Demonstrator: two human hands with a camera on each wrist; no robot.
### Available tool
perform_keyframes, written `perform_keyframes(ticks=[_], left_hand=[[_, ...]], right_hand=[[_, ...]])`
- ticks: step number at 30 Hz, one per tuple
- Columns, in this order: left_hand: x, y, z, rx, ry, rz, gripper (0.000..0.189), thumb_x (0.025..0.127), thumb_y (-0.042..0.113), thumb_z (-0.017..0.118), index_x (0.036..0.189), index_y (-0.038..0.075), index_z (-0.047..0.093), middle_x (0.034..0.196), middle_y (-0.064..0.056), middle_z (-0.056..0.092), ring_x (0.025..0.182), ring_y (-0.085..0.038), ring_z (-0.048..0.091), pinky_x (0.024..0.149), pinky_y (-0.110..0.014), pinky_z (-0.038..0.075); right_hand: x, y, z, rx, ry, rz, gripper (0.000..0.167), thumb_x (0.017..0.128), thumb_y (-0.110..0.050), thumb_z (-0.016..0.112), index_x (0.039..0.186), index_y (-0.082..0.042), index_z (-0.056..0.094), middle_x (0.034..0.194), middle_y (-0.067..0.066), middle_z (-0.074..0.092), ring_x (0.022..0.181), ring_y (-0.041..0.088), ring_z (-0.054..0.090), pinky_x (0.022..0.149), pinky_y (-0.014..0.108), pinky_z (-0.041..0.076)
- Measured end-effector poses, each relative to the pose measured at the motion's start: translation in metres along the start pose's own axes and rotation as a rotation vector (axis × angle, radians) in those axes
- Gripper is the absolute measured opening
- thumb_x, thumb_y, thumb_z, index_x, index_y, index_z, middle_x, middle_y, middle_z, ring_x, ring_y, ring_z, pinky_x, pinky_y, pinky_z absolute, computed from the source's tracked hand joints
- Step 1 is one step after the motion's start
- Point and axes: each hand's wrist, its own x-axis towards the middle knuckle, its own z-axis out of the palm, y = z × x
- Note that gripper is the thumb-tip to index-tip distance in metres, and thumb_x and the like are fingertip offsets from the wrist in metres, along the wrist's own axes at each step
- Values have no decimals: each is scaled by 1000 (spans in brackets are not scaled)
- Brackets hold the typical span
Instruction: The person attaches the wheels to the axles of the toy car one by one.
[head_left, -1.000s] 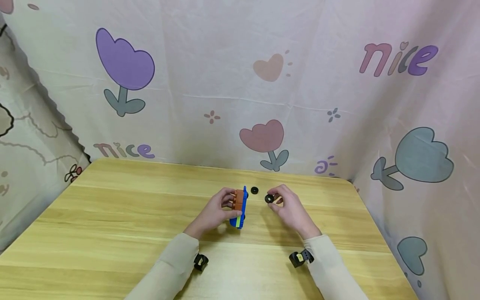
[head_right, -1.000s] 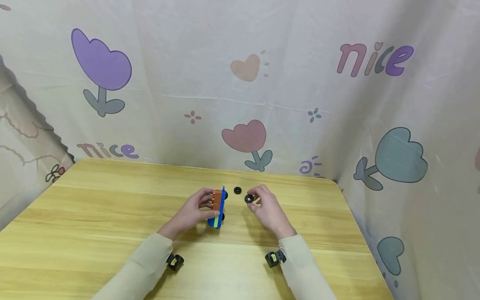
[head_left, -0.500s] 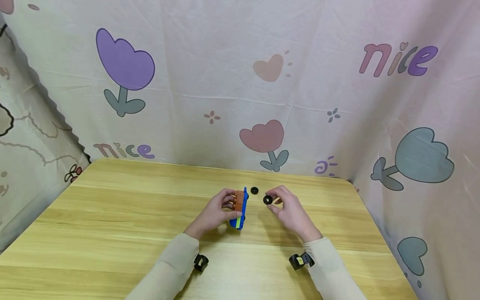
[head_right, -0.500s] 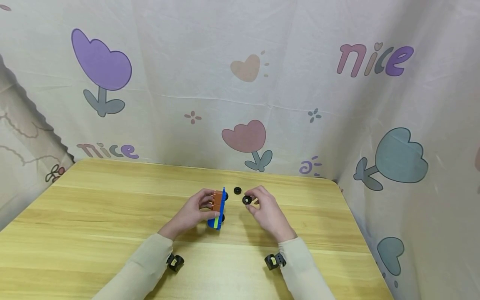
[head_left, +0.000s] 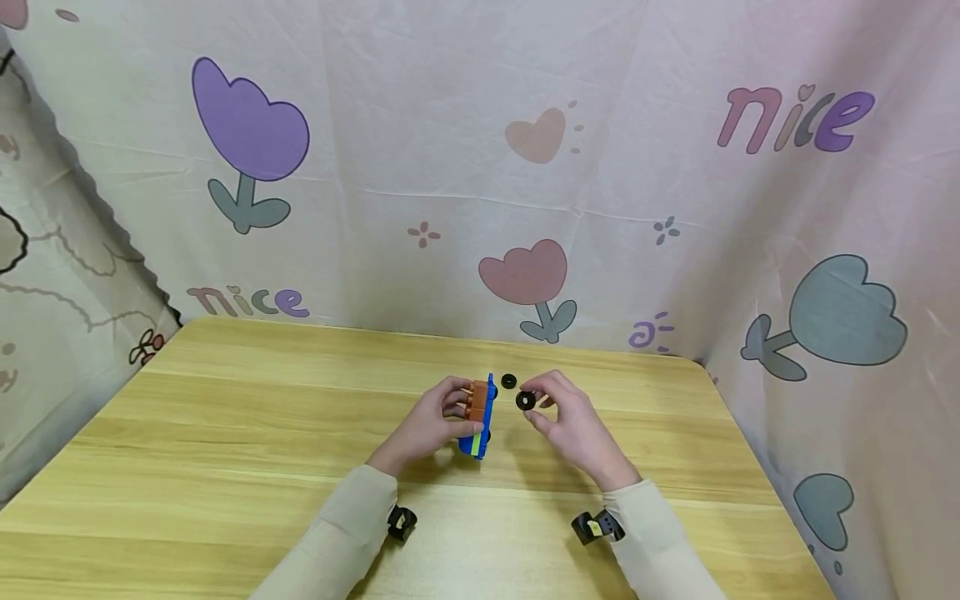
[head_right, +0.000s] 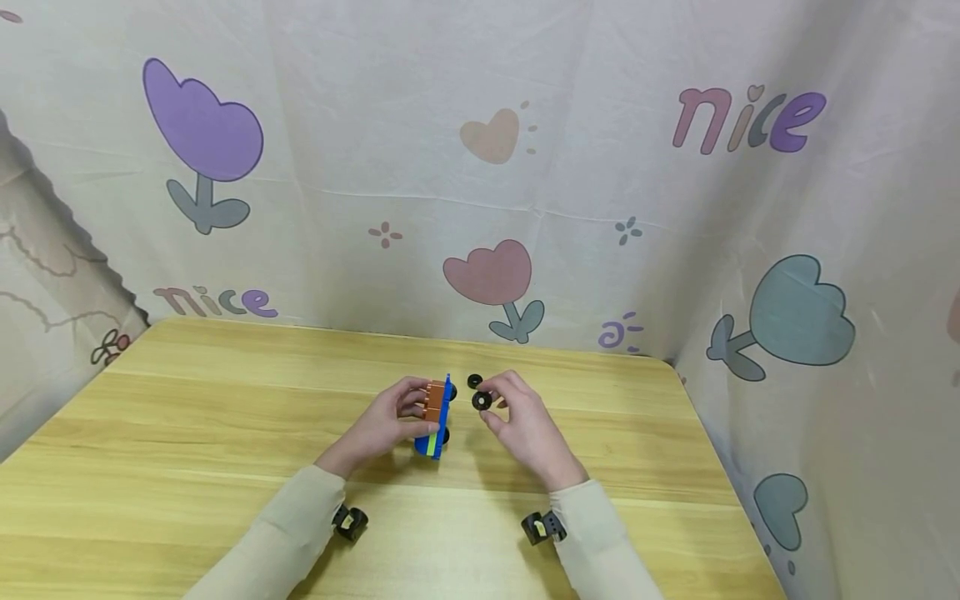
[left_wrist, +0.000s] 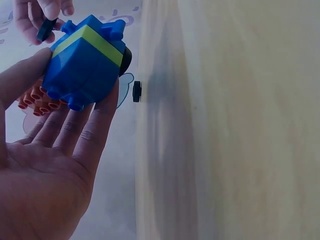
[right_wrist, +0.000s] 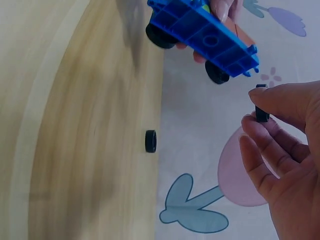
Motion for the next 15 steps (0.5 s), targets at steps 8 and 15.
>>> perform_keyframes(ticks=[8, 15], left_hand=[[2, -3, 1, 15, 1, 2, 58, 86, 6, 77, 135, 2, 47, 120, -13, 63, 99, -27, 62, 89, -43, 52], [1, -3, 1, 19, -1, -4, 58, 86, 5, 76, 136, 2, 47, 120, -13, 63, 99, -26, 62, 89, -45, 52]], right_hand=[[2, -8, 4, 2, 9, -36, 37, 81, 6, 76, 115, -5, 65, 106, -1, 61, 93, 12, 57, 80, 32, 54], [3, -14, 9, 41, 15, -52, 35, 83, 5, 76, 115, -3, 65, 108, -1, 61, 92, 15, 58, 79, 35, 54]])
